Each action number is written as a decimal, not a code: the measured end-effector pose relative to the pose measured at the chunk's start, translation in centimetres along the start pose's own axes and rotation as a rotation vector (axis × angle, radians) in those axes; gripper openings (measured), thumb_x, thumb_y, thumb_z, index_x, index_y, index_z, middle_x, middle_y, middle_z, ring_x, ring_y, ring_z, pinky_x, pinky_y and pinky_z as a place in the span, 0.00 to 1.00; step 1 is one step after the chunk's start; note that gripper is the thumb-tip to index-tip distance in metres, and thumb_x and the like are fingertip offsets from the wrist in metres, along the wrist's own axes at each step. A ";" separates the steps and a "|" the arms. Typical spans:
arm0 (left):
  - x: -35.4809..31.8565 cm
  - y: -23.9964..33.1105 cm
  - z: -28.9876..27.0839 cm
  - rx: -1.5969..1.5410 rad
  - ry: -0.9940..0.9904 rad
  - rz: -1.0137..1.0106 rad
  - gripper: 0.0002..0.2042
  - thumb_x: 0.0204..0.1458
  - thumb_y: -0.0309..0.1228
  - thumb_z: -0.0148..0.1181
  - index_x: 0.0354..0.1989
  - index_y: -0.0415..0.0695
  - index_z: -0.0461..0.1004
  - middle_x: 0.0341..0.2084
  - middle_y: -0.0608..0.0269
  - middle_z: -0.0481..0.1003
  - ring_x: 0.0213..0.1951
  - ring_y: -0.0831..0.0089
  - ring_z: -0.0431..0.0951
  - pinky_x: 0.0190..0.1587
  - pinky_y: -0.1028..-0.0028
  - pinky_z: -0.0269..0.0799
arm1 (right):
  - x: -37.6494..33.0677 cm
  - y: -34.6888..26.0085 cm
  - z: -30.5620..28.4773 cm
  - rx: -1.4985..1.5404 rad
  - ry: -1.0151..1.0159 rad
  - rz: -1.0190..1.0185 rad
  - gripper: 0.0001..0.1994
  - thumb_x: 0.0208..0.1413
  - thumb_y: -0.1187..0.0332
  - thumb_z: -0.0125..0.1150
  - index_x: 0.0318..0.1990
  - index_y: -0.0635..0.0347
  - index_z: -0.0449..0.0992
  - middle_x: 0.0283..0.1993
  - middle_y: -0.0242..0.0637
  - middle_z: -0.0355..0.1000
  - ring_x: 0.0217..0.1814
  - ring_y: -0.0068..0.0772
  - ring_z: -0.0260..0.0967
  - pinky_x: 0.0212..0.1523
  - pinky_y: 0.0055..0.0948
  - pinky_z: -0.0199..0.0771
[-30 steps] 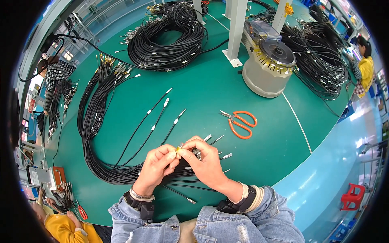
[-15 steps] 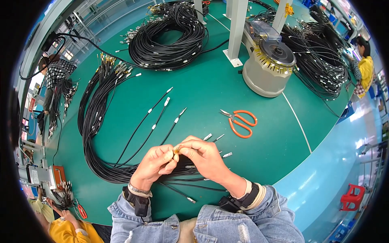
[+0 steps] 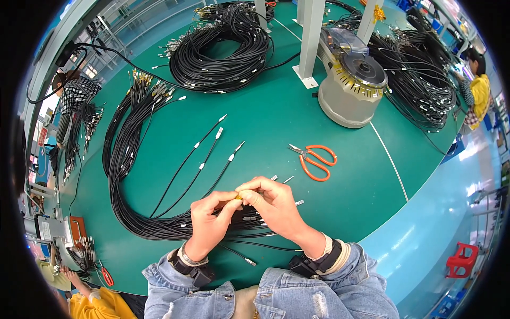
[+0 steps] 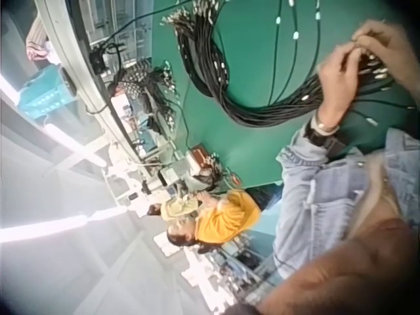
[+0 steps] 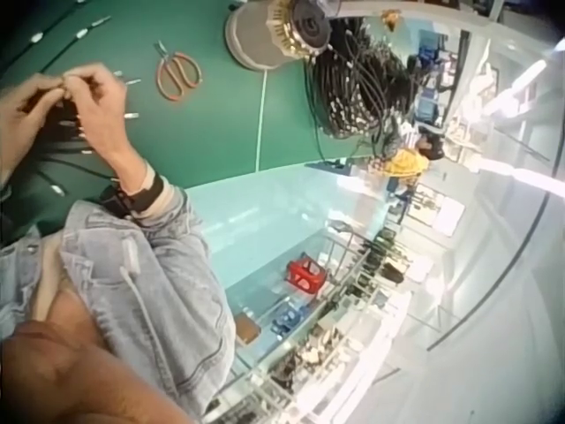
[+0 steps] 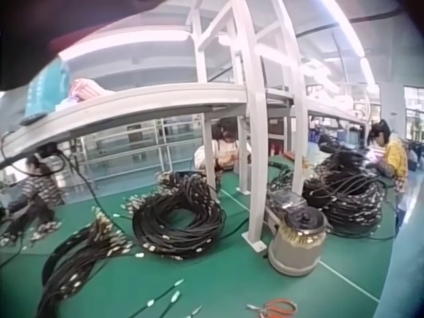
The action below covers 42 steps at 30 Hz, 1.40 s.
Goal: The person trims the ends of black cables using shears, then picks up a yellow component and attaches it to the end of a cable by hand. After repeating this process for several cables, the person gathers the cables together and moves them to the side.
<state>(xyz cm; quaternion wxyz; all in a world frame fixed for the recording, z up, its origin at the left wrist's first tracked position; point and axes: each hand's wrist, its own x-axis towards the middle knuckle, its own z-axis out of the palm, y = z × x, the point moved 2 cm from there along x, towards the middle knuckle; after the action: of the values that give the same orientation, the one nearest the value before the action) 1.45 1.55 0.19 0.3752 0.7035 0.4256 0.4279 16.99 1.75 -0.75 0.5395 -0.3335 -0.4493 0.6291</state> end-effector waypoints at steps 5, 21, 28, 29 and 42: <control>-0.6 0.0 0.1 0.278 0.081 0.186 0.13 0.47 0.20 0.64 0.42 0.36 0.72 0.25 0.61 0.78 0.24 0.81 0.76 0.24 0.81 0.68 | -0.1 0.2 0.2 -0.016 0.009 -0.003 0.05 0.58 0.76 0.54 0.39 0.69 0.74 0.35 0.36 0.72 0.35 0.21 0.69 0.37 0.21 0.71; 0.9 1.9 -2.1 0.546 -0.069 0.133 0.06 0.43 0.25 0.67 0.27 0.41 0.74 0.23 0.60 0.77 0.27 0.67 0.78 0.29 0.72 0.72 | 0.1 0.1 -0.6 -0.052 0.098 0.071 0.06 0.58 0.73 0.56 0.39 0.67 0.74 0.31 0.33 0.73 0.33 0.19 0.68 0.36 0.19 0.70; 0.6 1.2 -1.2 0.252 0.000 -0.018 0.06 0.43 0.21 0.66 0.29 0.38 0.75 0.23 0.59 0.78 0.25 0.73 0.78 0.30 0.76 0.73 | -0.1 0.2 -0.3 0.003 0.062 0.063 0.05 0.58 0.75 0.56 0.39 0.67 0.74 0.34 0.35 0.73 0.35 0.20 0.69 0.37 0.20 0.71; 0.6 1.1 -1.2 0.178 0.008 -0.070 0.05 0.44 0.21 0.66 0.29 0.37 0.76 0.23 0.59 0.78 0.25 0.74 0.78 0.30 0.77 0.73 | -0.1 0.2 -0.3 0.003 0.063 0.063 0.05 0.58 0.75 0.56 0.39 0.67 0.74 0.34 0.35 0.73 0.35 0.20 0.69 0.37 0.20 0.71; 0.5 1.1 -1.1 0.094 -0.033 -0.158 0.05 0.46 0.20 0.64 0.31 0.36 0.76 0.24 0.59 0.79 0.27 0.76 0.80 0.30 0.78 0.75 | -0.1 0.1 -0.4 -0.033 0.037 0.026 0.05 0.58 0.76 0.55 0.39 0.68 0.74 0.35 0.35 0.72 0.36 0.20 0.68 0.37 0.21 0.70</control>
<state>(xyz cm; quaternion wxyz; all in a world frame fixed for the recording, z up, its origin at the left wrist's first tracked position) 0.92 1.76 1.68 0.3810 0.6916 0.4933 0.3649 17.33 1.74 -0.99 0.5340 -0.3599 -0.4449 0.6224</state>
